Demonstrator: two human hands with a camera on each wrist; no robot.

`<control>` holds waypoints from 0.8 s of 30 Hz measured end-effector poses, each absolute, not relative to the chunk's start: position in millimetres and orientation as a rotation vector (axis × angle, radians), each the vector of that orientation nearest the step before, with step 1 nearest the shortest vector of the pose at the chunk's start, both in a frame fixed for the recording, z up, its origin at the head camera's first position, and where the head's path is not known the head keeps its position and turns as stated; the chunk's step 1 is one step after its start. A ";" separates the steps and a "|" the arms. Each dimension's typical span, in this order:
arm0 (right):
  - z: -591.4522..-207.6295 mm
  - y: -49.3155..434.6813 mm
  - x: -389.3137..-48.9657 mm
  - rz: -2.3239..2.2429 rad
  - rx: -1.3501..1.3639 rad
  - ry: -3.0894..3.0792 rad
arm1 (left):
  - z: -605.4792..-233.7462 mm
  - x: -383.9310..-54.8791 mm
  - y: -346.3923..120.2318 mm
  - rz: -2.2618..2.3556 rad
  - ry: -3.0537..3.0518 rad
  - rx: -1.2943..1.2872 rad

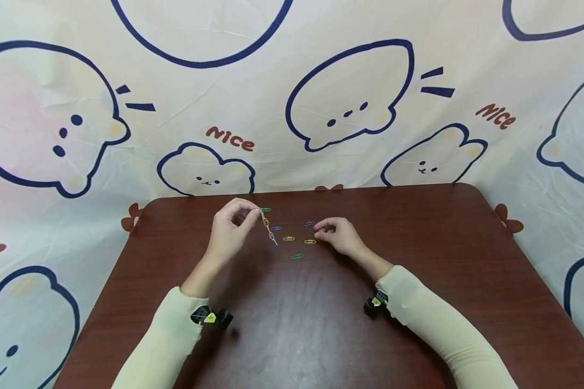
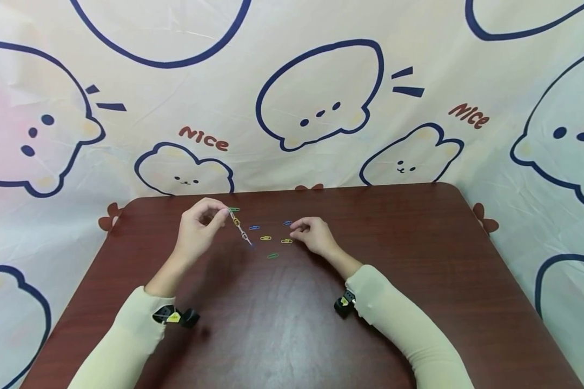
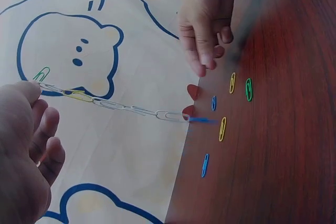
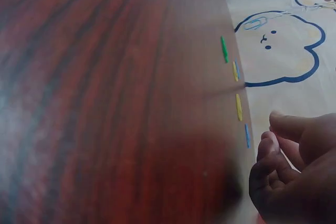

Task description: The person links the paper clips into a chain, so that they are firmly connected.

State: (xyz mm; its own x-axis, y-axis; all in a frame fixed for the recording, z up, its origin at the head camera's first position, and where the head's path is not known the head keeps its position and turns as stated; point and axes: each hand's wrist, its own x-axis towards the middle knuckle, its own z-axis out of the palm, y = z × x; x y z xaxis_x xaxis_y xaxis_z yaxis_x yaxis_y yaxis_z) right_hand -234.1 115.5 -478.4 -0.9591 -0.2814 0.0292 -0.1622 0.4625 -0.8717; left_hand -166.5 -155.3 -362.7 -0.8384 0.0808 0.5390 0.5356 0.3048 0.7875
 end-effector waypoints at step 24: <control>-482.6 99.7 -228.6 -1.205 -0.376 2.815 | -364.0 -168.5 -154.0 -1.579 -2.179 -0.529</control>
State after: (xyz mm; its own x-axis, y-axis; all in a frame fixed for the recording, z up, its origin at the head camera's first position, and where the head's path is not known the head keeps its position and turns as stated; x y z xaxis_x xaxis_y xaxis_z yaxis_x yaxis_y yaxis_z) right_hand -228.6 99.7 -482.6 -0.9687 -0.2444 0.0430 -0.1998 0.6655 -0.7192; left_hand -168.5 -154.0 -364.0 -0.8500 0.0705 0.5220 0.5180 0.2914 0.8042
